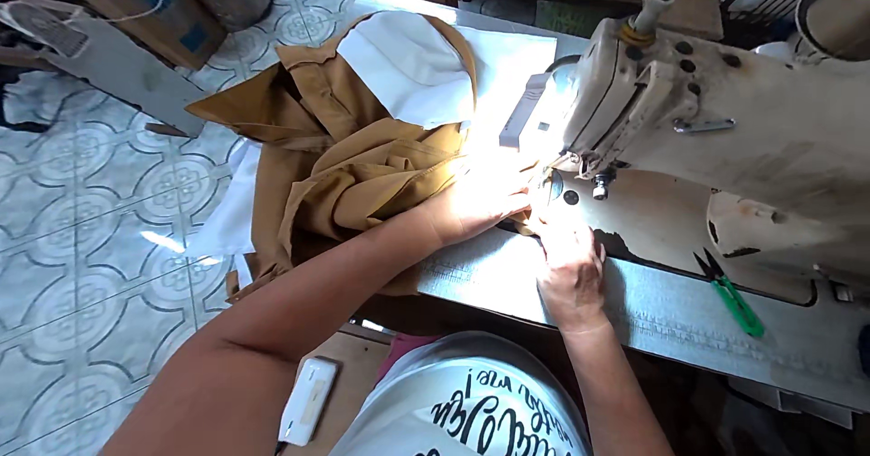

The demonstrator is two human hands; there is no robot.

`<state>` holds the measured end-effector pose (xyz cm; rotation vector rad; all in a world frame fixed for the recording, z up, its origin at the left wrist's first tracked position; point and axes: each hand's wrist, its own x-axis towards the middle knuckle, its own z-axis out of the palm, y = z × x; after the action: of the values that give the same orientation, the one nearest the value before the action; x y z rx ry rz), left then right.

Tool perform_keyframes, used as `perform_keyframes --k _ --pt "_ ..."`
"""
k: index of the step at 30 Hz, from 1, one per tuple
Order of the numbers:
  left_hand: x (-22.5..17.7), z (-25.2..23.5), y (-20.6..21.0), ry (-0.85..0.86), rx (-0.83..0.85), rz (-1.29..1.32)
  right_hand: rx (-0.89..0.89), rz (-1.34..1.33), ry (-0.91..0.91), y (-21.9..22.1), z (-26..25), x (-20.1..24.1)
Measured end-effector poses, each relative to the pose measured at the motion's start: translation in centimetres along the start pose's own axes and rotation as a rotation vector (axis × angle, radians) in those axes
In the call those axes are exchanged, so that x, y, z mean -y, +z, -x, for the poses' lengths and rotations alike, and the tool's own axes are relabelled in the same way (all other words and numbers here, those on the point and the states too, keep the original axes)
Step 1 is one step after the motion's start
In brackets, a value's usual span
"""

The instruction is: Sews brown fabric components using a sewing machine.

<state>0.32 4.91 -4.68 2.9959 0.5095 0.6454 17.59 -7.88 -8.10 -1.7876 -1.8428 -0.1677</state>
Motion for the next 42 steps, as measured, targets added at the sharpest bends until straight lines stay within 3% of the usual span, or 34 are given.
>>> perform_keyframes --k 8,22,42 --pt "0.3 -1.0 0.2 -0.066 0.017 -0.018 0.027 -0.021 0.019 0.4 -1.2 -0.8" --pt "0.7 -0.6 0.8 -0.062 0.004 0.015 -0.074 0.005 0.039 1.0 -0.8 -0.7" --pt "1.1 -0.9 0.6 -0.049 0.015 0.036 -0.053 -0.015 0.045 0.8 -1.0 -0.9"
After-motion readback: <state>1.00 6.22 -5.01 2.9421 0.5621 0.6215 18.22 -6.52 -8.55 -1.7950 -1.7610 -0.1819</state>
